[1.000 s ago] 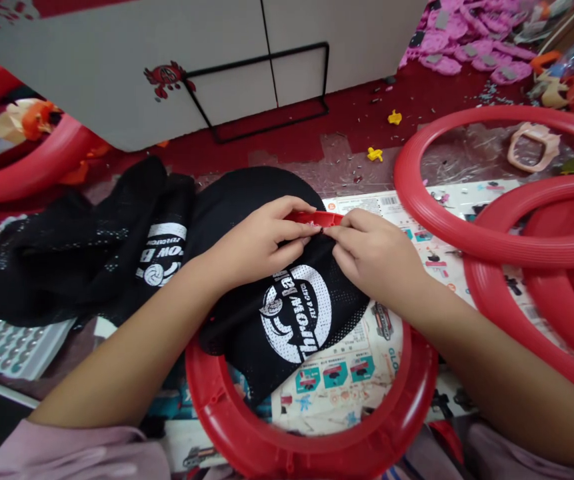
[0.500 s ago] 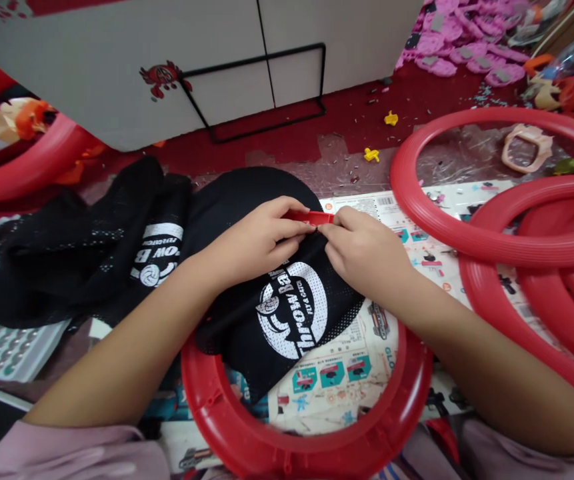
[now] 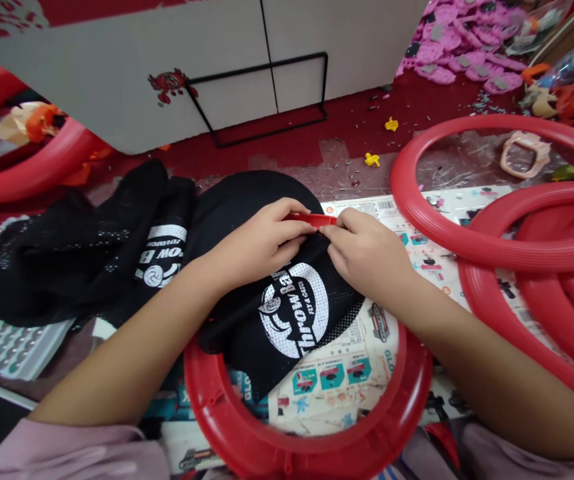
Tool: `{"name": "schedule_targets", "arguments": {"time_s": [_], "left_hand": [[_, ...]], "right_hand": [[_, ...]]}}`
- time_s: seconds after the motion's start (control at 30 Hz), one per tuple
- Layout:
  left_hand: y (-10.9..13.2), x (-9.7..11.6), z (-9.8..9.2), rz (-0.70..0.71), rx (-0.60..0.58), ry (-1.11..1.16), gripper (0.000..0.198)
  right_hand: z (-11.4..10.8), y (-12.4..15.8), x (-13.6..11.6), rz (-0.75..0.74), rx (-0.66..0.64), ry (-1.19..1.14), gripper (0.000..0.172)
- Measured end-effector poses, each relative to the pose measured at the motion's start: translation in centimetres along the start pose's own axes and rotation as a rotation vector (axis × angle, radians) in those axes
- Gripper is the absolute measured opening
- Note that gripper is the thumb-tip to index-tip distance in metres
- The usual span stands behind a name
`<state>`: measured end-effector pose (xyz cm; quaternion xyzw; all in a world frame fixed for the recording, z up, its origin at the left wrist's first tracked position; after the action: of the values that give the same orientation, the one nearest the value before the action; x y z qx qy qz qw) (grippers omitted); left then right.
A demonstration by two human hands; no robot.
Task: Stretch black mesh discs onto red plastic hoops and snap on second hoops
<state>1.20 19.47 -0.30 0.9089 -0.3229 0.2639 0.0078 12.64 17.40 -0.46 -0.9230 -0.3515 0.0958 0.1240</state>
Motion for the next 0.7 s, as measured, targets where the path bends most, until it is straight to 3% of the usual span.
{"name": "schedule_targets", "arguments": {"time_s": [0.4, 0.7], "left_hand": [[0.21, 0.25, -0.52, -0.002, 0.018, 0.035, 0.026], [0.04, 0.25, -0.02, 0.034, 0.01, -0.038, 0.028]], "right_hand": [[-0.25, 0.13, 0.05, -0.026, 0.091, -0.048, 0.035], [0.44, -0.04, 0.0, -0.019, -0.047, 0.038, 0.03]]}}
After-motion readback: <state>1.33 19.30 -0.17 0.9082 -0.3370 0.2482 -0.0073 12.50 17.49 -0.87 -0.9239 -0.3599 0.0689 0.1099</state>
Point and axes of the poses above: each hand's wrist, its own y-axis away from the middle knuckle, its own z-axis out of the palm, x = y × z, the point moved 7 cm from there along -y, towards the middle knuckle, and after that the axes turned 11 degrees about -z, right-handed, at the moved point
